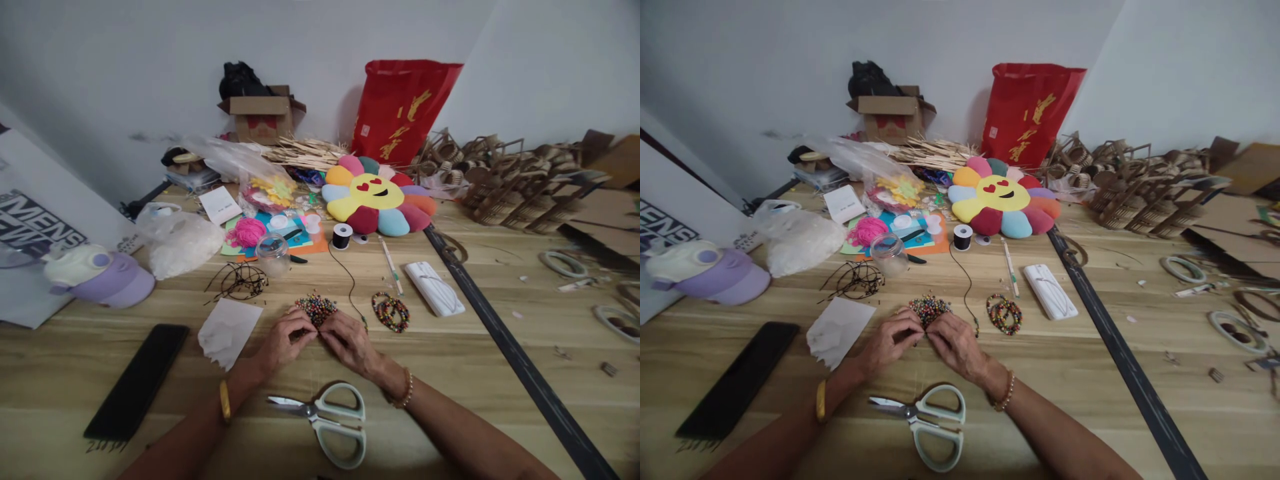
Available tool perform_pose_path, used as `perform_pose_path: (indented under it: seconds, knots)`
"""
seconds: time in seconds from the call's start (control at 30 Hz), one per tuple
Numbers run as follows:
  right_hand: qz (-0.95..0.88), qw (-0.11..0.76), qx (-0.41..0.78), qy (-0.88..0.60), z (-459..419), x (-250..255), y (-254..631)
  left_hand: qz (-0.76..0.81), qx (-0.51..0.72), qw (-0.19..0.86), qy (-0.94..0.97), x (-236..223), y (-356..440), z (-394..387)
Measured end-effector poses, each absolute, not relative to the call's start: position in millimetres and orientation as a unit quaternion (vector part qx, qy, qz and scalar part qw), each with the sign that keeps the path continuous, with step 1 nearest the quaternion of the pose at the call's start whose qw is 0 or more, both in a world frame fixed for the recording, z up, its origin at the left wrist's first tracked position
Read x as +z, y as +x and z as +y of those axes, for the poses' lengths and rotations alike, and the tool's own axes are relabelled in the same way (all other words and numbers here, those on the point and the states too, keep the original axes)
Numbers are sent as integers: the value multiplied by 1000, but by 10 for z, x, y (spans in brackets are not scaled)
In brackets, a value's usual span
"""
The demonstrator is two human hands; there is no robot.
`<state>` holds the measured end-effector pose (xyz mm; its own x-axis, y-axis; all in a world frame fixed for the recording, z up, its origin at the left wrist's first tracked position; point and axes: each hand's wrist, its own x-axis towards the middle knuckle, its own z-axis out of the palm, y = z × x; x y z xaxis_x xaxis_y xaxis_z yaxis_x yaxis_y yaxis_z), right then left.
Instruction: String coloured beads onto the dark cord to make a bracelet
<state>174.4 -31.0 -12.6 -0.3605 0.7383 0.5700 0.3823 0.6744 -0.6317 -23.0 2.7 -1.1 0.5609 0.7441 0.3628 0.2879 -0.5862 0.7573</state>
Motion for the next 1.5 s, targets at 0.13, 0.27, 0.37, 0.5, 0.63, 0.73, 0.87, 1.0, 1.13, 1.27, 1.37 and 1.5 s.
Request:
perform_pose_path:
  seconds: [0.13, 0.27, 0.37, 0.5, 0.63, 0.73, 0.87, 1.0, 1.13, 1.27, 1.37, 1.5]
  knots:
    - [-800, 446, 204, -345, -313, -116, 1735, 303, 350, 318, 827, -9, -231, 26]
    - [-800, 452, 193, -343, -311, -143, 1730, 303, 351, 314, 828, 0, -232, 20]
    - [-799, 454, 187, -347, -308, -162, 1731, 306, 350, 314, 828, 2, -234, 21]
    - [-804, 445, 191, -344, -305, -150, 1736, 300, 350, 303, 834, -4, -236, 24]
    - [-805, 439, 200, -346, -307, -132, 1741, 293, 357, 291, 838, -8, -240, 22]
    - [-804, 435, 203, -351, -307, -139, 1746, 294, 357, 279, 841, -1, -254, 43]
    - [-802, 431, 204, -360, -306, -152, 1753, 316, 338, 277, 842, 38, -323, 125]
    - [-803, 431, 203, -360, -304, -153, 1752, 354, 261, 317, 840, 106, -437, 203]
    - [-803, 431, 200, -359, -304, -152, 1746, 355, 131, 318, 870, 177, -499, 205]
    - [-800, 436, 199, -361, -309, -145, 1742, 364, 63, 271, 889, 227, -479, 161]
    - [-800, 439, 192, -362, -311, -139, 1740, 367, 65, 264, 890, 233, -456, 138]
    - [-799, 438, 189, -365, -308, -133, 1737, 343, 89, 248, 902, 165, -446, 137]
